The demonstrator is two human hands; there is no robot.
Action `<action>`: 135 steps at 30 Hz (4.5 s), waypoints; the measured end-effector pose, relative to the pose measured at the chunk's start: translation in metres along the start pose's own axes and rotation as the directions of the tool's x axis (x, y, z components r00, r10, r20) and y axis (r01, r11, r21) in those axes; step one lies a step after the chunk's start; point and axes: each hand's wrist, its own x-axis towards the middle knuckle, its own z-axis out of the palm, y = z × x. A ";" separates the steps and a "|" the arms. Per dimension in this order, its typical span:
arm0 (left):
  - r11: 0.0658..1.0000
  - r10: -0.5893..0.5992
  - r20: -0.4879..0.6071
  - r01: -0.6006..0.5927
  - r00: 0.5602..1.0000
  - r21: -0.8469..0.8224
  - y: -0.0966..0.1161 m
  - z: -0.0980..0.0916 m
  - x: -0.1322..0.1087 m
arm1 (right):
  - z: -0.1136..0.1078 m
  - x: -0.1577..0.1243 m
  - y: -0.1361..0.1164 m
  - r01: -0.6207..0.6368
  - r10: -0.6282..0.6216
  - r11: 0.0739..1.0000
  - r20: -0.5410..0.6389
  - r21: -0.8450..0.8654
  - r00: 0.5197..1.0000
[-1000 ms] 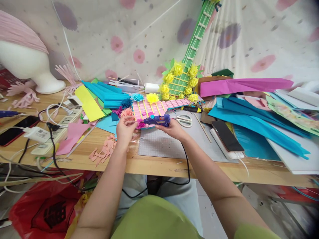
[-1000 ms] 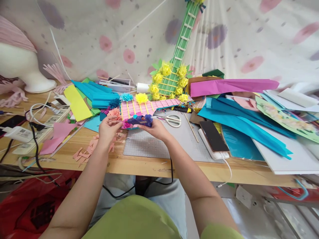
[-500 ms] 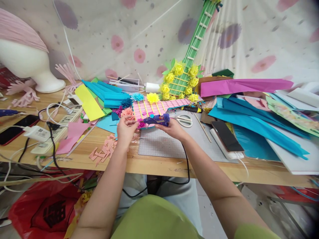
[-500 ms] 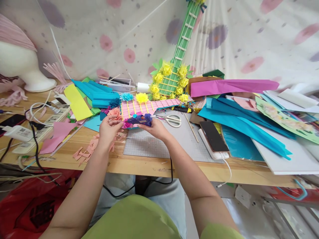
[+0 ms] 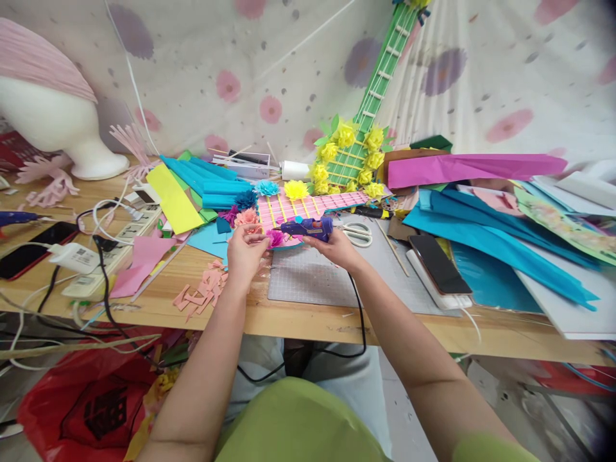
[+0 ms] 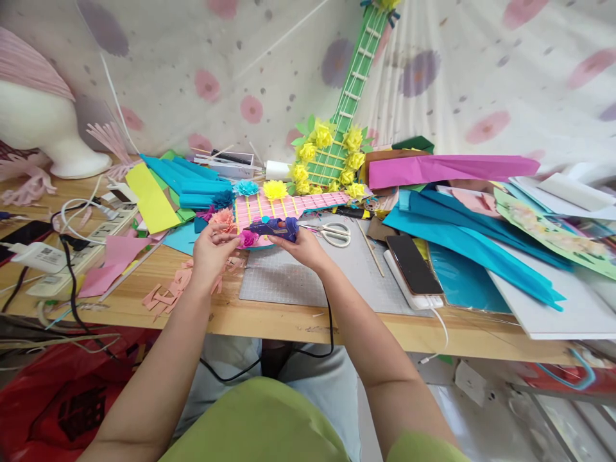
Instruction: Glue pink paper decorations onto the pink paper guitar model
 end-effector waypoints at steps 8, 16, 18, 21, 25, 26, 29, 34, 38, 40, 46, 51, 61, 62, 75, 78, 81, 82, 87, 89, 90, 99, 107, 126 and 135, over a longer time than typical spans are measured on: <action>0.998 -0.008 -0.098 0.003 0.995 -0.056 0.008 -0.014 0.001 | -0.033 -0.015 0.046 -0.132 0.127 0.991 -0.352 0.008 0.928; 0.992 -0.061 -0.118 0.047 0.991 -0.115 0.006 -0.027 0.005 | -0.045 -0.040 0.085 -0.327 0.215 0.918 -0.411 -0.225 0.886; 0.991 -0.068 -0.117 0.053 0.991 -0.122 0.005 -0.028 0.004 | -0.043 -0.041 0.088 -0.362 0.234 0.896 -0.420 -0.257 0.877; 0.987 -0.092 -0.115 0.075 0.989 -0.143 0.003 -0.028 0.003 | -0.042 -0.039 0.091 -0.411 0.258 0.861 -0.439 -0.300 0.861; 0.981 -0.126 -0.136 0.103 0.983 -0.162 0.000 -0.029 0.003 | -0.043 -0.039 0.089 -0.442 0.270 0.847 -0.477 -0.295 0.837; 0.981 -0.127 -0.143 0.103 0.982 -0.164 -0.001 -0.029 0.003 | -0.044 -0.039 0.087 -0.402 0.210 0.869 -0.520 -0.290 0.828; 0.982 -0.115 -0.154 0.090 0.981 -0.165 -0.003 -0.032 0.004 | -0.045 -0.039 0.071 -0.214 -0.110 0.902 -0.678 -0.376 0.726; 0.986 -0.117 -0.177 0.093 0.977 -0.142 -0.006 -0.036 0.005 | -0.010 -0.024 0.023 0.068 -0.415 0.804 -0.476 -0.591 0.776; 0.985 -0.121 -0.168 0.097 0.978 -0.146 -0.007 -0.038 0.006 | 0.046 0.000 -0.004 0.311 -0.446 0.766 -0.117 -0.562 0.887; 0.984 -0.127 -0.156 0.104 0.980 -0.145 -0.008 -0.039 0.006 | 0.070 0.013 -0.008 0.351 -0.436 0.754 -0.022 -0.555 0.900; 0.984 -0.139 -0.130 0.122 0.982 -0.132 -0.006 -0.042 0.004 | 0.100 0.032 -0.006 0.350 -0.398 0.745 0.043 -0.567 0.916; 0.982 -0.152 -0.127 0.136 0.980 -0.128 -0.006 -0.040 0.004 | 0.104 0.034 -0.006 0.314 -0.342 0.756 0.061 -0.575 0.938; 0.980 -0.141 -0.099 0.125 0.985 -0.152 -0.015 -0.039 0.010 | 0.109 0.039 -0.010 0.282 -0.325 0.814 0.004 -0.508 0.946; 0.981 -0.138 -0.097 0.123 0.986 -0.152 -0.016 -0.039 0.010 | 0.109 0.040 -0.010 0.278 -0.323 0.816 0.000 -0.507 0.946; 0.963 0.089 -0.019 -0.081 0.996 0.258 -0.019 -0.020 0.019 | 0.096 0.040 0.002 0.185 -0.229 0.933 -0.113 -0.307 0.967; 0.912 0.138 0.009 -0.131 0.990 0.388 -0.018 -0.016 0.019 | 0.097 0.041 0.006 0.194 -0.233 0.950 -0.144 -0.244 0.962; 0.870 0.171 0.015 -0.158 0.985 0.468 -0.017 -0.012 0.019 | 0.098 0.043 0.009 0.211 -0.250 0.953 -0.168 -0.217 0.954; 0.860 0.180 0.012 -0.163 0.984 0.483 -0.017 -0.011 0.020 | 0.098 0.043 0.010 0.217 -0.256 0.952 -0.173 -0.215 0.951; 0.842 0.225 -0.013 -0.188 0.974 0.506 -0.016 -0.005 0.022 | 0.097 0.044 0.012 0.229 -0.269 0.949 -0.183 -0.216 0.945; 0.841 0.241 -0.014 -0.201 0.970 0.502 -0.017 -0.004 0.023 | 0.097 0.044 0.012 0.228 -0.268 0.949 -0.183 -0.216 0.946; 0.841 0.245 -0.013 -0.206 0.969 0.500 -0.018 -0.004 0.023 | 0.097 0.044 0.013 0.227 -0.269 0.949 -0.184 -0.217 0.946; 0.830 0.258 0.004 -0.224 0.966 0.511 -0.019 -0.003 0.024 | 0.098 0.045 0.014 0.228 -0.275 0.945 -0.190 -0.234 0.943; 0.824 0.165 -0.001 -0.137 0.986 0.550 -0.015 0.000 0.023 | 0.096 0.044 0.011 0.219 -0.265 0.945 -0.177 -0.241 0.948; 0.986 -0.029 -0.064 0.039 0.998 0.163 -0.017 0.003 0.017 | 0.094 0.043 0.011 0.209 -0.253 0.949 -0.177 -0.235 0.951; 0.992 -0.127 -0.058 0.126 0.990 -0.017 -0.014 0.004 0.011 | 0.094 0.043 0.011 0.212 -0.253 0.953 -0.188 -0.216 0.949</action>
